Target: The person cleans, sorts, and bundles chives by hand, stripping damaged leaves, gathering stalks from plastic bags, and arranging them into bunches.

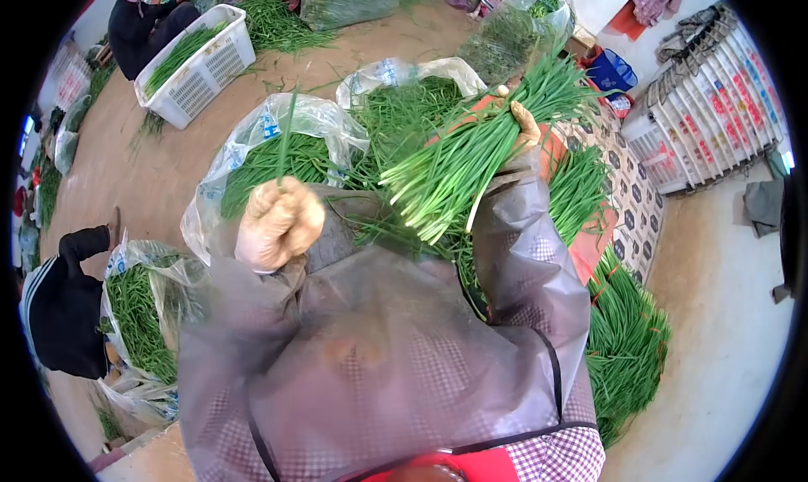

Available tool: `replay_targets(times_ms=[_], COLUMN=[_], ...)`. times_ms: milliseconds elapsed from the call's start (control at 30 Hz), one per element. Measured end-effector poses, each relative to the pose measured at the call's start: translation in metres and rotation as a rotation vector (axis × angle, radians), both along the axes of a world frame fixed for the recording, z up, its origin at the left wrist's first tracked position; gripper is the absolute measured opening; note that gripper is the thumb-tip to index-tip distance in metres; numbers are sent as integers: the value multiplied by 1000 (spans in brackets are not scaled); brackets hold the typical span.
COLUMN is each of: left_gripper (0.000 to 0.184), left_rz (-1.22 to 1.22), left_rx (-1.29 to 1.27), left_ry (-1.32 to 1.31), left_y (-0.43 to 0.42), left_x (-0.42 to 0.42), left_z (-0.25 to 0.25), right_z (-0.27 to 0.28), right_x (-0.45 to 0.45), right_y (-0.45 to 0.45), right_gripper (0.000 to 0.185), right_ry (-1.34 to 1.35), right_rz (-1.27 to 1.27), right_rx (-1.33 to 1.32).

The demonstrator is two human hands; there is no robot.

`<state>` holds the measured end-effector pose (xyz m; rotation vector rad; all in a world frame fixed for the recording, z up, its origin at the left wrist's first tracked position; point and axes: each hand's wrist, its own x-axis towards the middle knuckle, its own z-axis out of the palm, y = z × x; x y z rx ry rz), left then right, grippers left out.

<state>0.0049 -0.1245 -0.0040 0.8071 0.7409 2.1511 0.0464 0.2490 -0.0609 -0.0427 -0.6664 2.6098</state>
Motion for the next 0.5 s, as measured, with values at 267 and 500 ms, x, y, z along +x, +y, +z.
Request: replay_targets(times_ms=[267, 500], left_gripper=[47, 18], left_rz=[636, 350], left_rx=[-888, -563], left_ry=[1097, -6], left_y=[102, 95], left_x=[8, -3], left_z=[-7, -20], right_z=[10, 1], right_x=[-11, -3], right_y=[-31, -27], right_gripper=[38, 35], right_ry=[67, 6], right_rz=[-11, -200], right_rx=[107, 29])
